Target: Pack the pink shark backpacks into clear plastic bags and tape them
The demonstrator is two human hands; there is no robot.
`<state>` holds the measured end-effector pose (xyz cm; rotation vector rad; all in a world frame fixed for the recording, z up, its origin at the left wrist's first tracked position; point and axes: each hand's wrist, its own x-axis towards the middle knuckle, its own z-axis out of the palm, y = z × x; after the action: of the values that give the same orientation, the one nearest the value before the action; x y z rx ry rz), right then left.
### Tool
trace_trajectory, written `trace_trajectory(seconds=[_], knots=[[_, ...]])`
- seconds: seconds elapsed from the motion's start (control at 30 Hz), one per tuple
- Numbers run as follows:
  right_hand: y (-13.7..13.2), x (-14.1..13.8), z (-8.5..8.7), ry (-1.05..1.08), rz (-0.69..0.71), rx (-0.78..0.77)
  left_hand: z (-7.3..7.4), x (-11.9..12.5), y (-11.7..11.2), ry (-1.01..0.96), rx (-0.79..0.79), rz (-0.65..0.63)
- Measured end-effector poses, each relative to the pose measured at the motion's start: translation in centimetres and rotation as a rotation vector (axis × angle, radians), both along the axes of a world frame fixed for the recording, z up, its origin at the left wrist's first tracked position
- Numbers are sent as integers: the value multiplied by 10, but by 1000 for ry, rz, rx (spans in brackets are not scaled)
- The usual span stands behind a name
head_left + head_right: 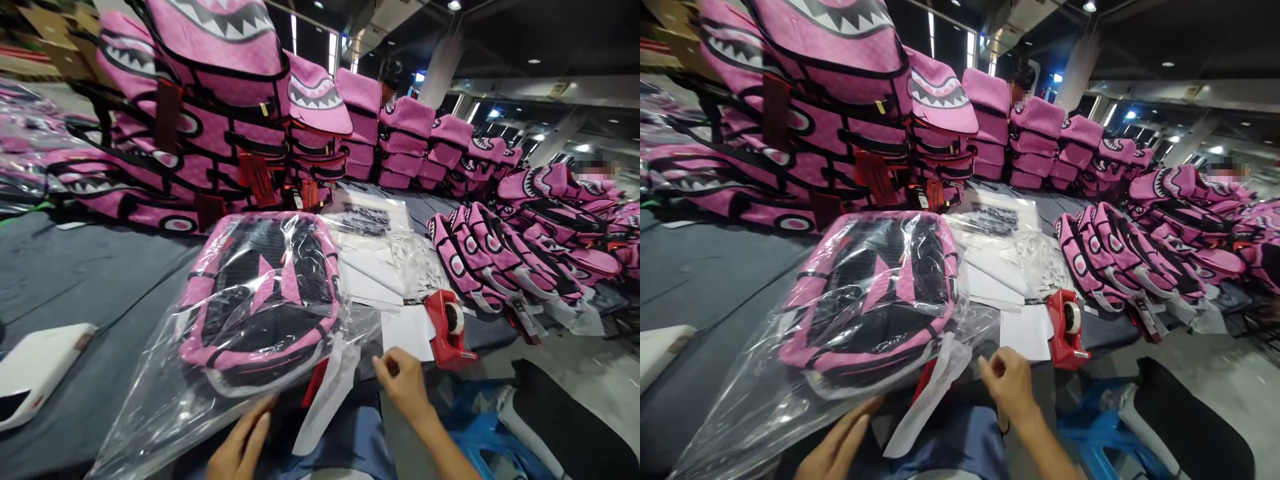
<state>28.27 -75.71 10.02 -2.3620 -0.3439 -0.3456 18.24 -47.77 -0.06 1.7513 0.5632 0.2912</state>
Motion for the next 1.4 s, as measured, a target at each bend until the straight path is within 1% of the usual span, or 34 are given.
trace_trajectory(seconds=[0.03,0.1,0.13,0.2,0.27,0.33,0.4,0.47,0.53,0.57,0.63,0.7,0.73,0.77,0.8,0.83,0.9,0.97,1.0,1.03,1.07,1.1,1.13,1.17,1.2,1.23,1.3,1.37,1.4], knots=[[13,-17,1,-124,26,1,1,9,-13,-16,34,-94],[39,-39,7,-309,125,-24,4,30,-29,-59,95,-268],[48,-44,11,-335,182,-68,6,40,-33,-76,128,-342],[55,-45,16,-266,282,-200,12,56,-38,-81,161,-433],[46,-41,15,-155,331,-326,18,65,-40,-34,151,-492],[28,-37,6,-114,373,-431,25,67,-43,23,119,-498],[11,-33,-11,-196,419,-507,34,64,-45,41,69,-504],[0,-29,-27,-318,462,-545,44,61,-46,35,3,-528],[-7,-26,-35,-369,461,-537,54,60,-47,18,-54,-559],[-10,-25,-33,-345,448,-522,58,60,-47,13,-71,-568],[-15,-27,-20,-217,439,-460,65,62,-48,13,-73,-561],[-18,-34,-2,-72,509,-328,68,66,-53,18,-28,-542],[-16,-39,4,-9,558,-245,69,69,-57,17,3,-533],[-12,-44,7,46,587,-165,69,71,-61,13,26,-526],[-7,-49,5,89,575,-95,69,74,-67,5,36,-516],[0,-53,-1,127,515,-45,68,76,-73,-4,25,-501],[14,-57,-23,173,276,17,65,78,-84,-14,-41,-460],[23,-54,-48,145,21,86,60,76,-91,-9,-121,-436],[24,-52,-57,119,-70,120,56,74,-93,-4,-151,-437],[24,-50,-64,98,-114,138,51,71,-92,-5,-171,-449],[22,-49,-68,85,-109,133,46,67,-90,-17,-176,-470],[19,-49,-70,74,-74,101,40,64,-87,-47,-163,-511],[16,-50,-70,61,-22,42,33,60,-82,-98,-124,-561],[13,-53,-70,41,31,-34,27,57,-77,-164,-51,-616],[11,-56,-71,8,72,-119,21,55,-71,-242,57,-675],[9,-61,-72,-44,95,-204,18,55,-65,-341,203,-711],[7,-69,-80,-168,118,-339,16,58,-54,-558,580,-733],[8,-76,-92,-248,132,-414,23,65,-48,-721,949,-731],[9,-78,-98,-262,133,-436,29,69,-46,-778,1093,-724]])
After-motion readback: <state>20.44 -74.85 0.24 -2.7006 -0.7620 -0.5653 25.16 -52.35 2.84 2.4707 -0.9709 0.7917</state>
